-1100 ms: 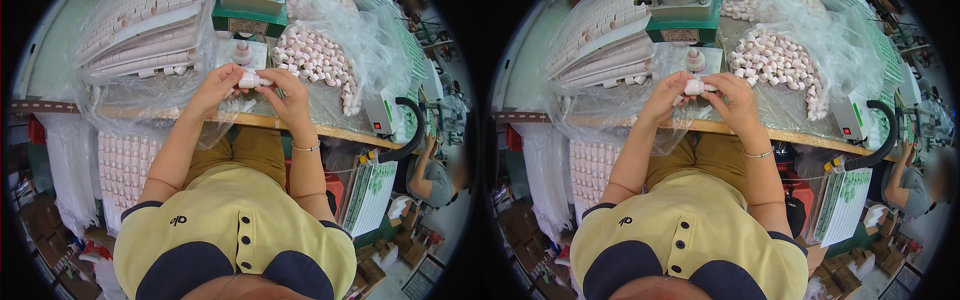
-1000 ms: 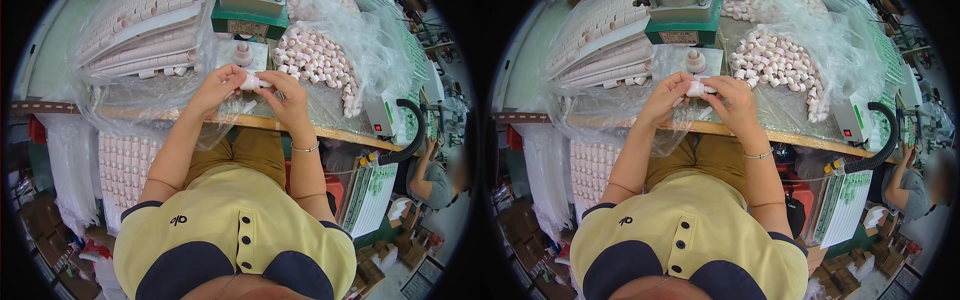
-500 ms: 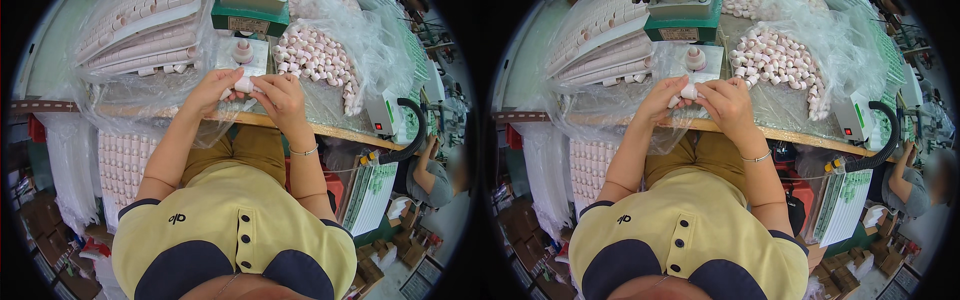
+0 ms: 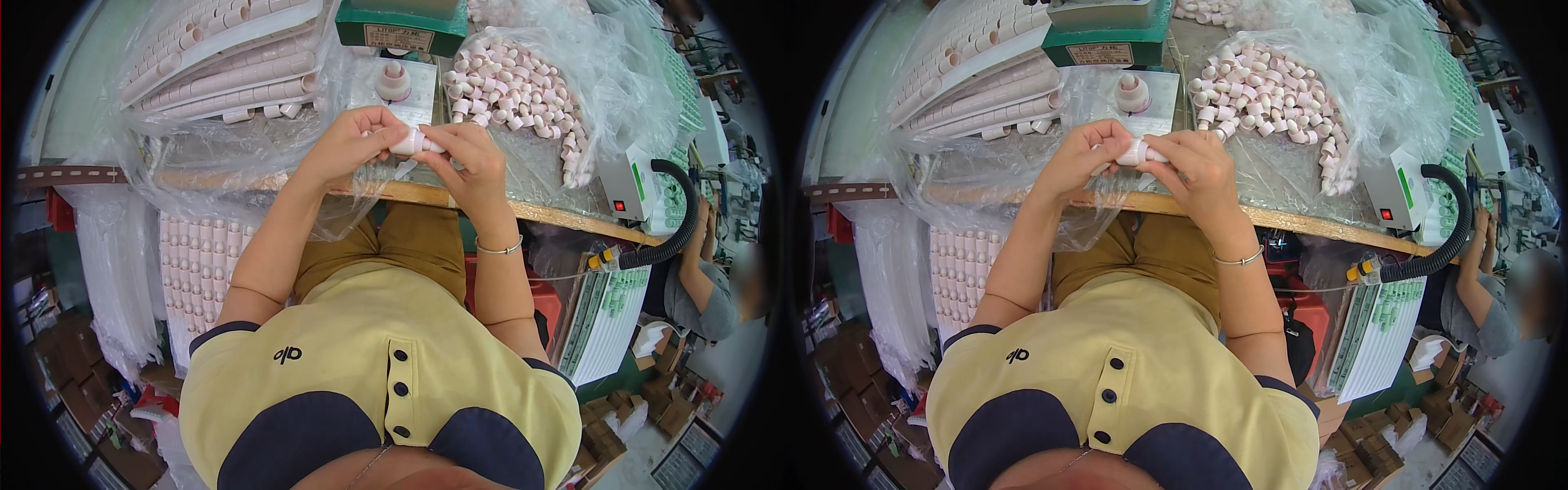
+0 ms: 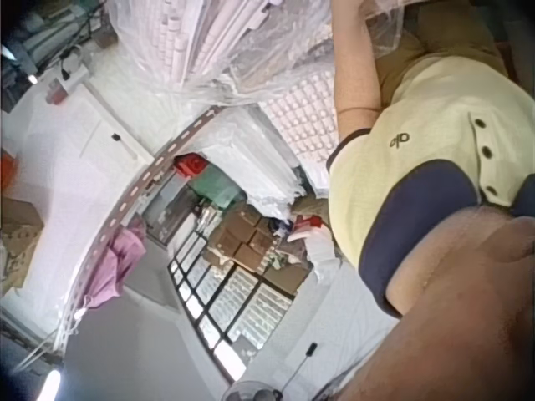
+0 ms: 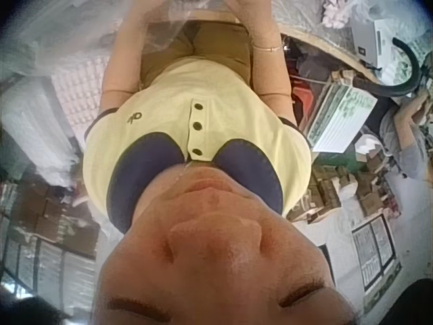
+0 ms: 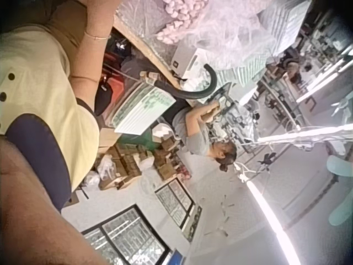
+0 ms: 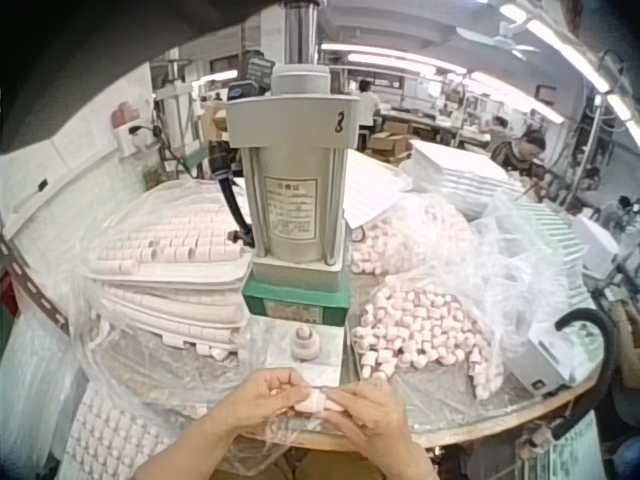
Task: Manually assemble and organize small plastic components into packaging trays.
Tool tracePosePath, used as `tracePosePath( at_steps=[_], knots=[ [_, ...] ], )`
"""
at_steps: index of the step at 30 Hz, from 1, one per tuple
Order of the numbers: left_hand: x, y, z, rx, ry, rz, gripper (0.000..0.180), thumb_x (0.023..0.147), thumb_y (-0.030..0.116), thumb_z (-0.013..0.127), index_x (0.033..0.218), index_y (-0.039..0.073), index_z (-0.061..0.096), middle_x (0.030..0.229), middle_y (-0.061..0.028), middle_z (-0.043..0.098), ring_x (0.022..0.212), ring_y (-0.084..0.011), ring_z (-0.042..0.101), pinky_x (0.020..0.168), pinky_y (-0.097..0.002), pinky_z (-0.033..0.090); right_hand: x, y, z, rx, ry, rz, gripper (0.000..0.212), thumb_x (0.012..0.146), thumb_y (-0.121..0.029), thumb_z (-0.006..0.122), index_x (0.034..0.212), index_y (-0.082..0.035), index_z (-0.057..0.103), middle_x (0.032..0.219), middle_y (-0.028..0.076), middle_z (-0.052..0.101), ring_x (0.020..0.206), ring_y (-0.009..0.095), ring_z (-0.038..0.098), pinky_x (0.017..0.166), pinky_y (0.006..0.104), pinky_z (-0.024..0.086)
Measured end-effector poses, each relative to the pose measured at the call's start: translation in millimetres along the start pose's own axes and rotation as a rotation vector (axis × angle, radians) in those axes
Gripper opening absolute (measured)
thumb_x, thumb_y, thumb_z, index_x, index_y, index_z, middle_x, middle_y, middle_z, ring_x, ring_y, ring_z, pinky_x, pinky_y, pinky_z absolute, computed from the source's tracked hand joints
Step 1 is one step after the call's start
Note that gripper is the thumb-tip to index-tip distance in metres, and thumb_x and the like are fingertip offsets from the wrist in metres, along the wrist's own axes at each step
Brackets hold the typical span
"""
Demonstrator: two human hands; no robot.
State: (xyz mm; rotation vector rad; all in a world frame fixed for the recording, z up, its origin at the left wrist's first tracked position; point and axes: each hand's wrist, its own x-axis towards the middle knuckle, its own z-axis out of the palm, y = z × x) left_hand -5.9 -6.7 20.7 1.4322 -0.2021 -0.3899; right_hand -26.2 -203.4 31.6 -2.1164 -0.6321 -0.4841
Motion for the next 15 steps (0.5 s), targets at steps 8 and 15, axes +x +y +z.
tracePosePath(
  at_steps=[8, 15],
  knots=[
    [1, -3, -10, -0.144, -0.224, -0.169, 0.023, 0.092, 0.027, 0.057, 0.086, 0.006, 0.06, 0.074, 0.0004, 0.061, 0.06, -0.0001, 0.048, 0.051, -0.0155, 0.037, 6, -8, -7, -0.064, -0.045, -0.203, 0.027, 0.066, -0.016, 0.077, 0.091, -0.007, 0.068, 0.082, 0.004, 0.065, 0.073, 0.022, 0.059, 0.071, 0.0311, 0.042],
    [10, -6, 15, 0.013, 0.105, 0.147, 0.022, 0.087, 0.023, 0.065, 0.093, 0.003, 0.061, 0.078, -0.0018, 0.062, 0.067, -0.0081, 0.054, 0.062, -0.0219, 0.044, 0, 0, 8, 0.386, 0.046, 0.248, 0.023, 0.072, -0.008, 0.076, 0.093, -0.004, 0.068, 0.085, 0.007, 0.067, 0.067, 0.012, 0.061, 0.059, 0.0269, 0.046]
  ],
)
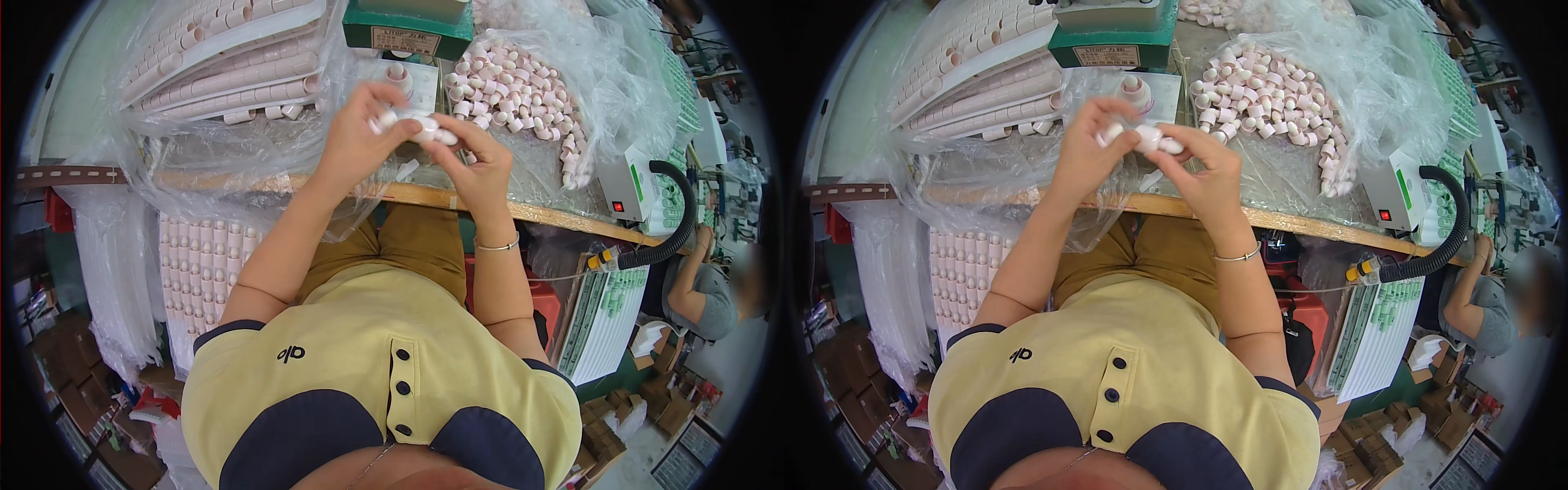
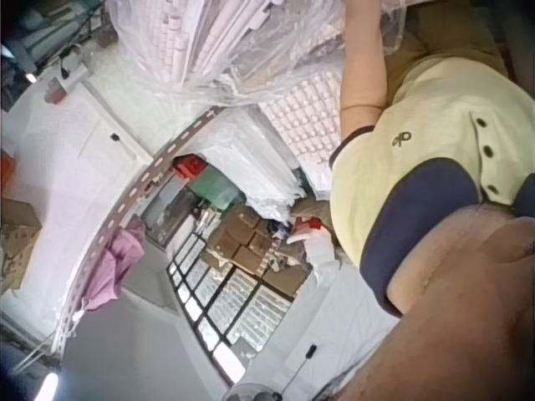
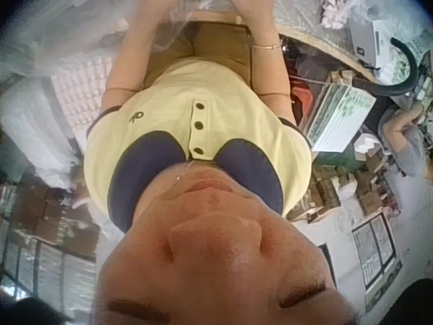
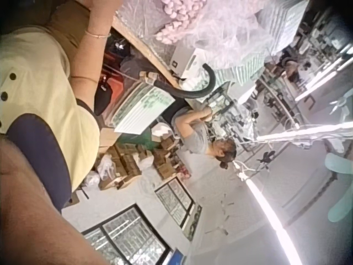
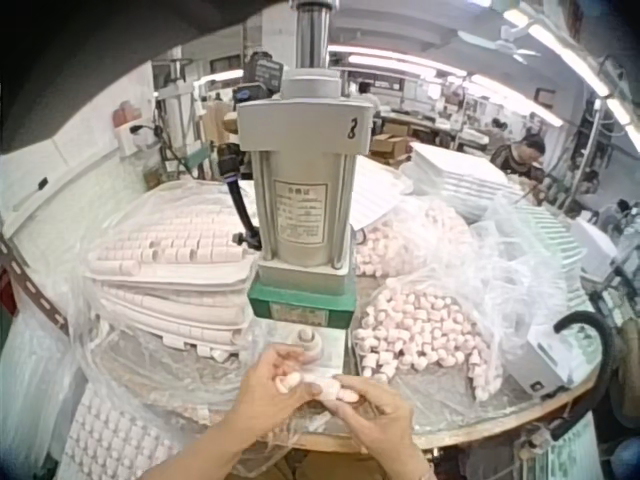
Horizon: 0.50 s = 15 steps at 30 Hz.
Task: Manually assemble and organize small plastic components into packaging trays.
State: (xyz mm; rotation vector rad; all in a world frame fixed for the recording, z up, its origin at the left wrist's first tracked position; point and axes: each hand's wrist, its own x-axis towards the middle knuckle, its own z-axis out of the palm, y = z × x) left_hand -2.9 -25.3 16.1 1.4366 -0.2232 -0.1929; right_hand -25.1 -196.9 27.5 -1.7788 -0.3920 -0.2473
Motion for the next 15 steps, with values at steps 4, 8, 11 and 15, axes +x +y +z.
tracePosePath(
  at_steps=[4, 8, 11, 15],
  knots=[
    [49, -12, -16, 0.532, 0.534, 0.323, 0.026, 0.079, 0.019, 0.072, 0.094, 0.0, 0.063, 0.082, -0.0054, 0.063, 0.077, -0.0163, 0.059, 0.072, -0.0283, 0.048, 23, 11, 1, -0.103, 0.189, 0.007, 0.024, 0.072, -0.008, 0.073, 0.095, -0.003, 0.068, 0.083, 0.006, 0.065, 0.061, 0.007, 0.057, 0.055, 0.0231, 0.045],
    [57, -15, -32, 0.084, 0.451, 0.175, 0.018, 0.08, 0.016, 0.071, 0.091, 0.002, 0.067, 0.1, -0.0085, 0.065, 0.092, -0.017, 0.06, 0.076, -0.029, 0.048, 62, 20, 19, -0.322, 0.101, -0.017, 0.025, 0.071, -0.015, 0.072, 0.094, -0.005, 0.068, 0.085, 0.008, 0.065, 0.058, 0.012, 0.058, 0.057, 0.0245, 0.047],
    [35, -16, -61, -0.431, 0.448, 0.177, 0.017, 0.087, 0.012, 0.063, 0.102, 0.004, 0.063, 0.107, -0.0101, 0.063, 0.1, -0.0202, 0.059, 0.088, -0.0321, 0.047, 81, 21, 34, -0.418, 0.013, -0.027, 0.024, 0.07, -0.019, 0.07, 0.092, -0.008, 0.068, 0.085, 0.009, 0.066, 0.059, 0.017, 0.06, 0.058, 0.0285, 0.049],
    [-8, -29, -123, -1.294, 0.253, 0.141, 0.018, 0.091, 0.01, 0.054, 0.108, 0.004, 0.055, 0.118, -0.0114, 0.057, 0.113, -0.0289, 0.054, 0.098, -0.0498, 0.045, 87, 28, 37, -0.698, -0.094, -0.162, 0.027, 0.069, -0.022, 0.071, 0.091, -0.008, 0.067, 0.078, 0.008, 0.064, 0.061, 0.024, 0.061, 0.061, 0.0336, 0.049]
  ],
)
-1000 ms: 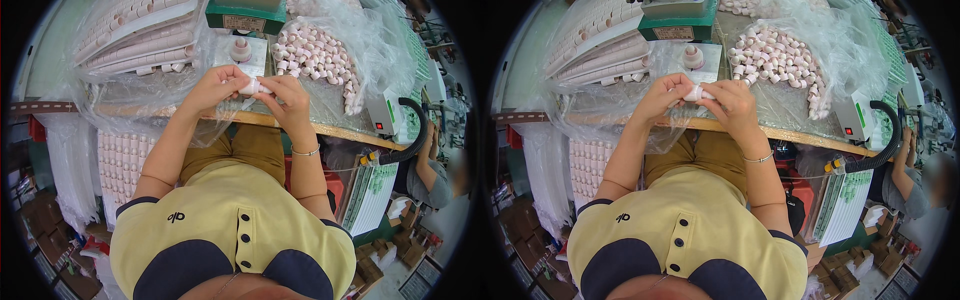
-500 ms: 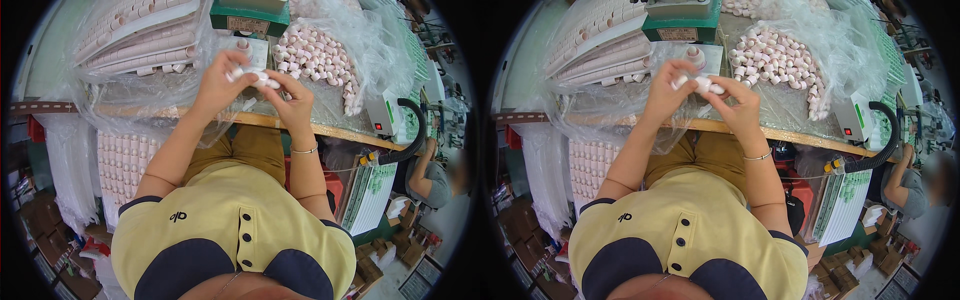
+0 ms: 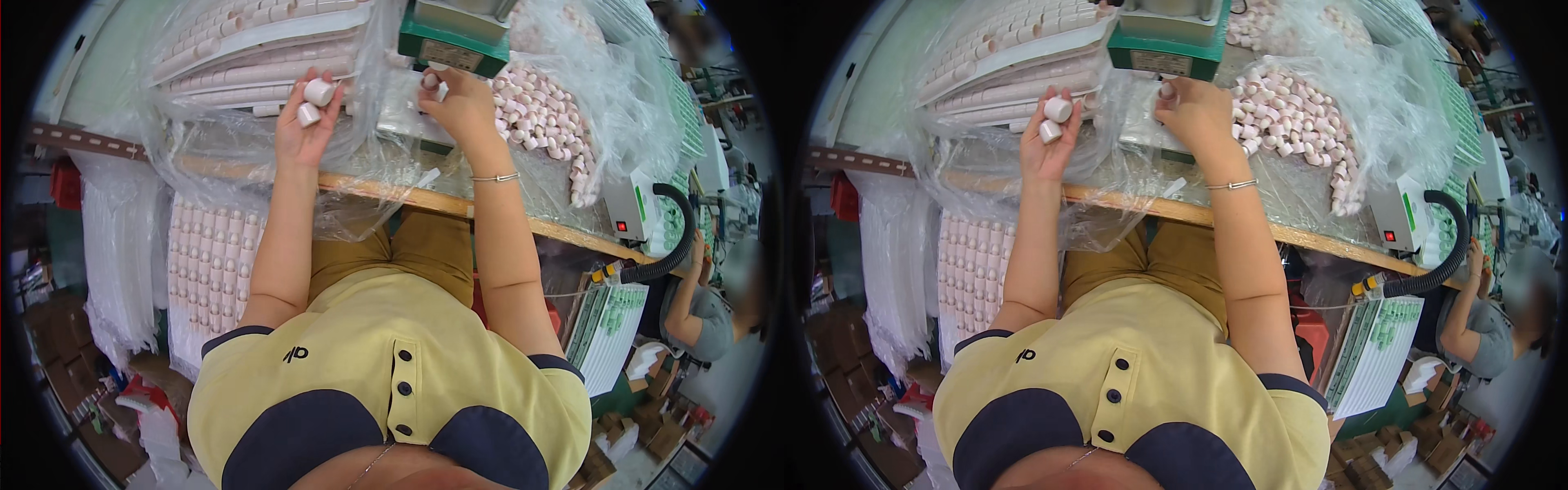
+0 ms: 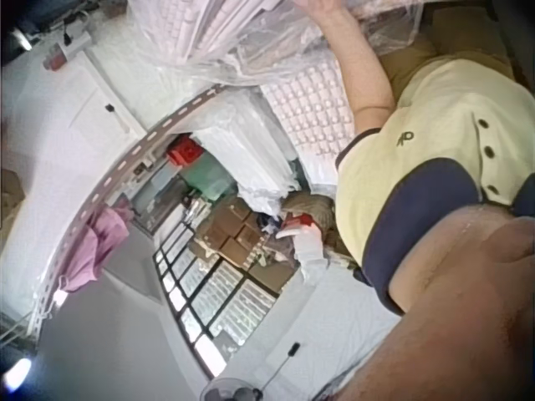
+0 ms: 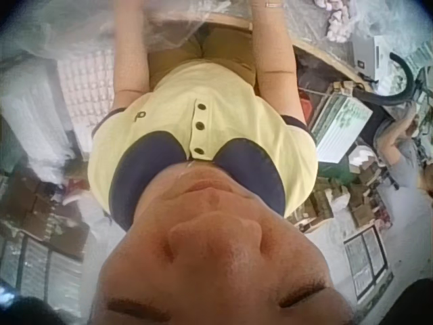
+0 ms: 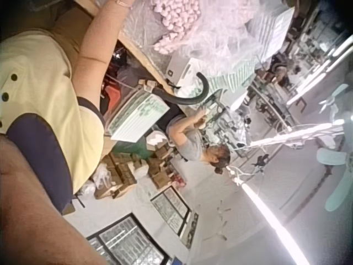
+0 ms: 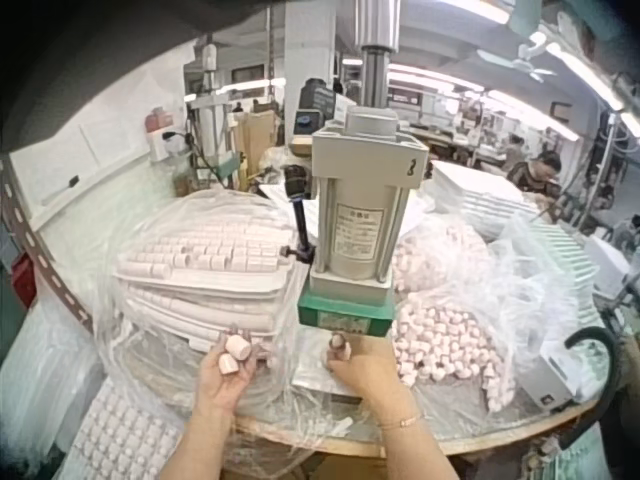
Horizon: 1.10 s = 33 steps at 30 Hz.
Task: Manually assemble and organize small plastic components into packaging trays.
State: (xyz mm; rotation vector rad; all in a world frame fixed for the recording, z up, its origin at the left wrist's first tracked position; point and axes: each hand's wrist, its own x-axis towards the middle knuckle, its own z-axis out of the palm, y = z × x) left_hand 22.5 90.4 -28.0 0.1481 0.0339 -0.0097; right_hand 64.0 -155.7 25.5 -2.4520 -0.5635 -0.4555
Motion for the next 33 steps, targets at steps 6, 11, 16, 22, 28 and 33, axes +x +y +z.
tracePosePath(
  at_steps=[6, 11, 16, 22, 28, 33],
  knots=[
    [-37, 51, -19, 0.626, 0.13, 0.202, 0.022, 0.089, 0.003, 0.052, 0.111, 0.004, 0.052, 0.113, -0.007, 0.058, 0.108, -0.0304, 0.057, 0.088, -0.0472, 0.053, -40, 7, -21, 0.157, 0.184, 0.171, 0.031, 0.072, -0.021, 0.073, 0.097, -0.004, 0.063, 0.089, 0.009, 0.061, 0.068, 0.021, 0.059, 0.061, 0.0308, 0.047],
    [-34, 51, -23, 2.305, 0.219, 0.531, 0.034, 0.073, 0.014, 0.07, 0.105, 0.005, 0.062, 0.097, -0.0149, 0.062, 0.096, -0.0285, 0.06, 0.08, -0.0362, 0.047, -106, 42, -50, -0.046, -0.054, 0.389, 0.02, 0.074, -0.015, 0.07, 0.092, -0.007, 0.066, 0.085, 0.009, 0.061, 0.068, 0.024, 0.058, 0.062, 0.0349, 0.047],
    [-20, 32, -28, 2.449, 0.27, 0.571, 0.039, 0.075, 0.024, 0.071, 0.108, 0.006, 0.062, 0.098, -0.0184, 0.061, 0.092, -0.0336, 0.059, 0.081, -0.0381, 0.046, -126, 55, -43, -0.069, -0.182, 0.384, 0.021, 0.072, -0.011, 0.07, 0.092, -0.006, 0.068, 0.082, 0.01, 0.06, 0.073, 0.027, 0.058, 0.067, 0.0376, 0.047],
    [-14, 30, -27, 2.291, 0.347, 0.467, 0.035, 0.074, 0.027, 0.073, 0.102, 0.007, 0.065, 0.097, -0.0164, 0.061, 0.091, -0.0316, 0.059, 0.081, -0.0367, 0.046, -124, 54, -53, -0.253, -0.173, 0.254, 0.026, 0.069, -0.009, 0.072, 0.094, -0.004, 0.068, 0.088, 0.013, 0.06, 0.082, 0.03, 0.059, 0.073, 0.0395, 0.048],
    [-21, 16, -6, 2.28, -0.032, 0.337, 0.033, 0.07, 0.021, 0.075, 0.099, 0.009, 0.063, 0.089, -0.013, 0.062, 0.084, -0.0323, 0.057, 0.075, -0.0398, 0.046, -125, 49, -67, -0.22, -0.197, 0.524, 0.028, 0.068, -0.013, 0.074, 0.091, -0.002, 0.063, 0.082, 0.014, 0.062, 0.075, 0.03, 0.06, 0.068, 0.0367, 0.049],
    [-38, 16, 10, 1.99, -0.055, 0.198, 0.029, 0.074, 0.009, 0.072, 0.101, 0.009, 0.062, 0.091, -0.0056, 0.064, 0.084, -0.0178, 0.06, 0.075, -0.0283, 0.046, -116, 10, -67, 0.521, 0.024, 0.553, 0.024, 0.076, -0.011, 0.072, 0.093, -0.001, 0.058, 0.079, 0.006, 0.062, 0.072, 0.01, 0.059, 0.063, 0.0228, 0.048]
  ],
)
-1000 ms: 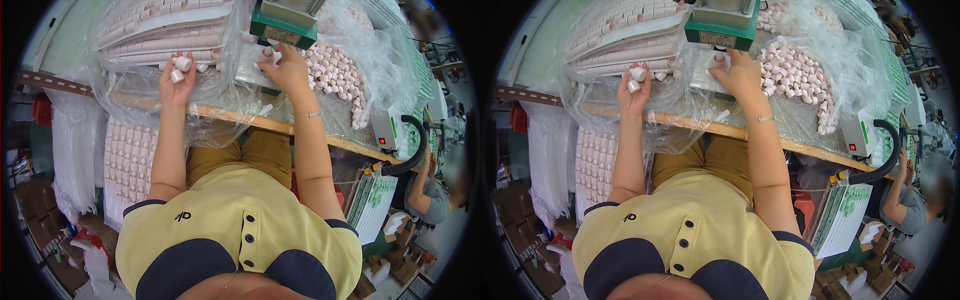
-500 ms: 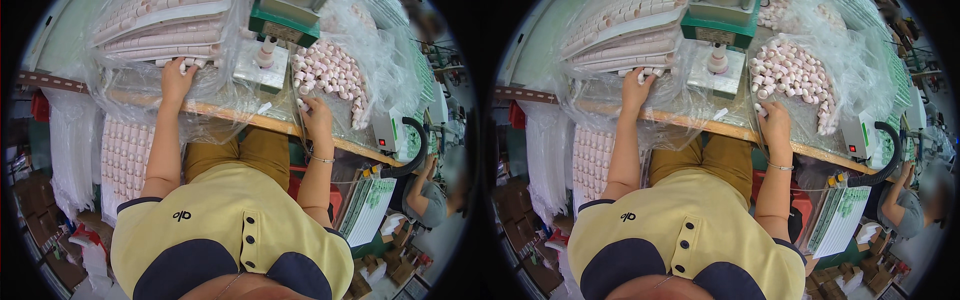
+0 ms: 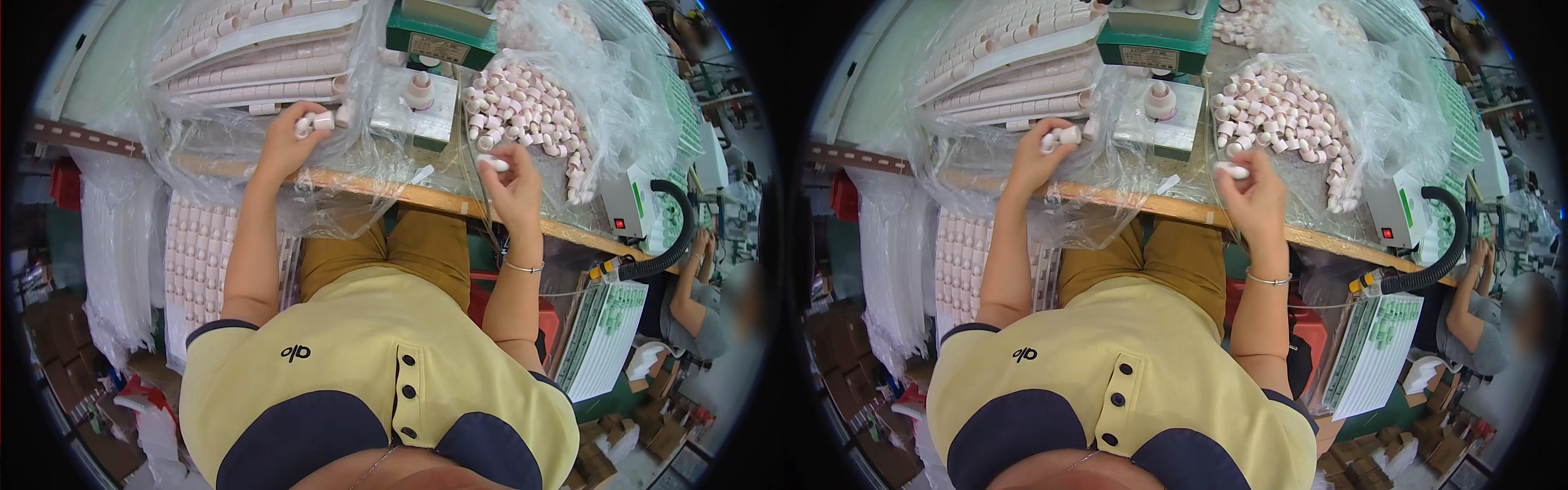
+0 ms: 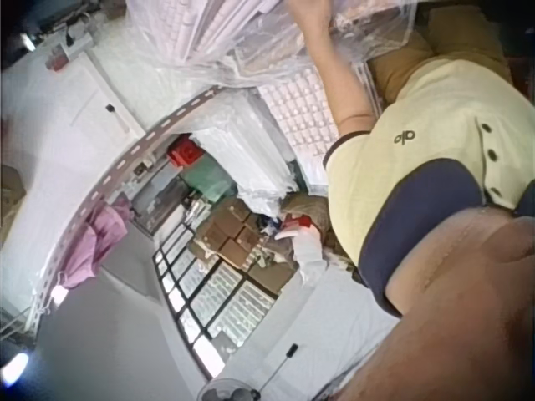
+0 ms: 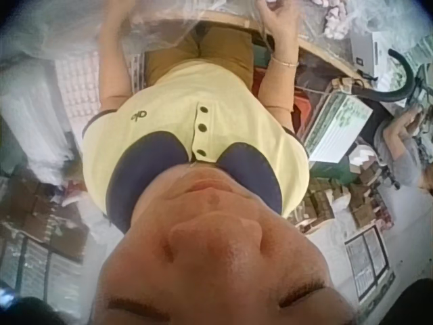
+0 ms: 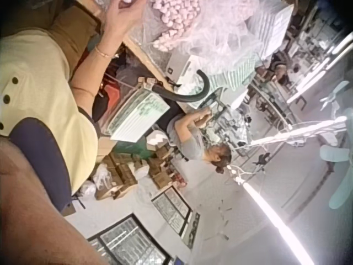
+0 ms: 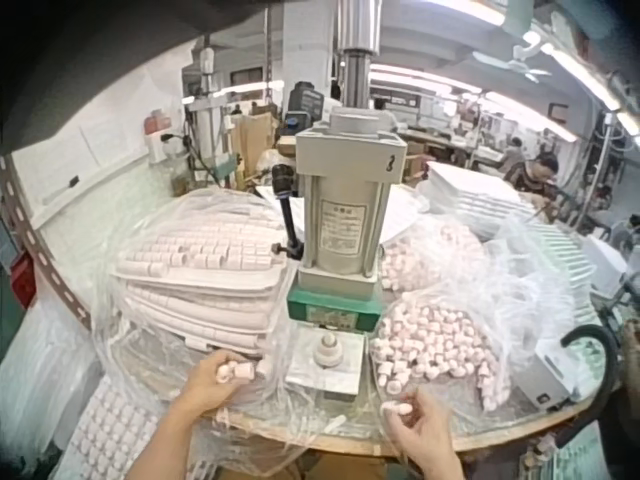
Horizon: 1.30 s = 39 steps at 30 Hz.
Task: Manually assemble and organize small plastic components into packaging trays.
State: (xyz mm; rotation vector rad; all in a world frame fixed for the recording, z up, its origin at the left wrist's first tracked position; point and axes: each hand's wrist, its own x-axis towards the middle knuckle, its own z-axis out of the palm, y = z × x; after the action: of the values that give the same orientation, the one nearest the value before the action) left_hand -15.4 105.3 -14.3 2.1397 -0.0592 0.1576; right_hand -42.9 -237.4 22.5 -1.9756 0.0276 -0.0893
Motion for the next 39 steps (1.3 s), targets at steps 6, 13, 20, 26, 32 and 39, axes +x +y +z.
tracePosePath(
  at_steps=[6, 13, 20, 26, 32, 39],
  knots=[
    [-9, 53, 16, -0.576, -0.254, 0.016, 0.03, 0.08, 0.007, 0.067, 0.11, 0.004, 0.062, 0.096, -0.0001, 0.063, 0.085, -0.0068, 0.054, 0.075, -0.0224, 0.044, 4, -41, 57, 0.126, -0.195, -0.4, 0.026, 0.076, -0.004, 0.072, 0.1, -0.002, 0.063, 0.09, 0.005, 0.066, 0.081, 0.01, 0.061, 0.069, 0.0243, 0.049],
    [4, 54, 43, -0.848, -0.493, -0.208, 0.024, 0.086, 0.02, 0.065, 0.103, 0.003, 0.063, 0.092, 0.0004, 0.061, 0.08, -0.0067, 0.053, 0.07, -0.021, 0.043, 16, -44, 57, -0.06, -0.183, -0.61, 0.024, 0.072, -0.004, 0.073, 0.095, -0.003, 0.067, 0.087, 0.008, 0.065, 0.071, 0.016, 0.061, 0.065, 0.0264, 0.049],
    [3, 73, 47, -0.705, -0.438, 0.005, 0.025, 0.082, 0.014, 0.068, 0.103, 0.003, 0.062, 0.092, 0.0001, 0.062, 0.082, -0.0064, 0.055, 0.073, -0.0217, 0.045, 12, -29, 53, -0.089, -0.137, -0.44, 0.017, 0.076, -0.005, 0.072, 0.091, 0.0, 0.068, 0.069, 0.005, 0.064, 0.055, 0.009, 0.057, 0.05, 0.0218, 0.046],
    [2, 77, 60, -0.613, -0.397, -0.012, 0.025, 0.08, 0.012, 0.07, 0.102, 0.003, 0.062, 0.094, 0.0006, 0.062, 0.085, -0.0054, 0.054, 0.076, -0.022, 0.045, 10, -21, 53, 0.055, -0.134, -0.337, 0.019, 0.079, -0.005, 0.071, 0.096, 0.004, 0.067, 0.071, 0.004, 0.065, 0.054, 0.006, 0.057, 0.049, 0.018, 0.046],
    [21, 96, 84, -0.251, 0.24, 0.178, 0.058, 0.065, 0.014, 0.08, 0.115, 0.003, 0.053, 0.097, -0.0073, 0.062, 0.09, -0.0187, 0.059, 0.079, -0.0307, 0.048, 31, -16, 48, 0.346, 0.029, -0.073, 0.025, 0.075, -0.009, 0.073, 0.098, -0.002, 0.068, 0.065, 0.005, 0.063, 0.054, 0.005, 0.059, 0.047, 0.0215, 0.044],
    [68, 62, 89, -0.245, 0.131, 0.106, 0.078, 0.063, 0.009, 0.08, 0.129, 0.005, 0.039, 0.101, -0.0118, 0.063, 0.091, -0.0196, 0.061, 0.081, -0.0297, 0.048, 86, -26, 64, -0.184, 0.092, -0.361, 0.029, 0.073, -0.018, 0.071, 0.099, -0.007, 0.069, 0.077, 0.003, 0.066, 0.054, 0.006, 0.055, 0.052, 0.0229, 0.044]
  ],
)
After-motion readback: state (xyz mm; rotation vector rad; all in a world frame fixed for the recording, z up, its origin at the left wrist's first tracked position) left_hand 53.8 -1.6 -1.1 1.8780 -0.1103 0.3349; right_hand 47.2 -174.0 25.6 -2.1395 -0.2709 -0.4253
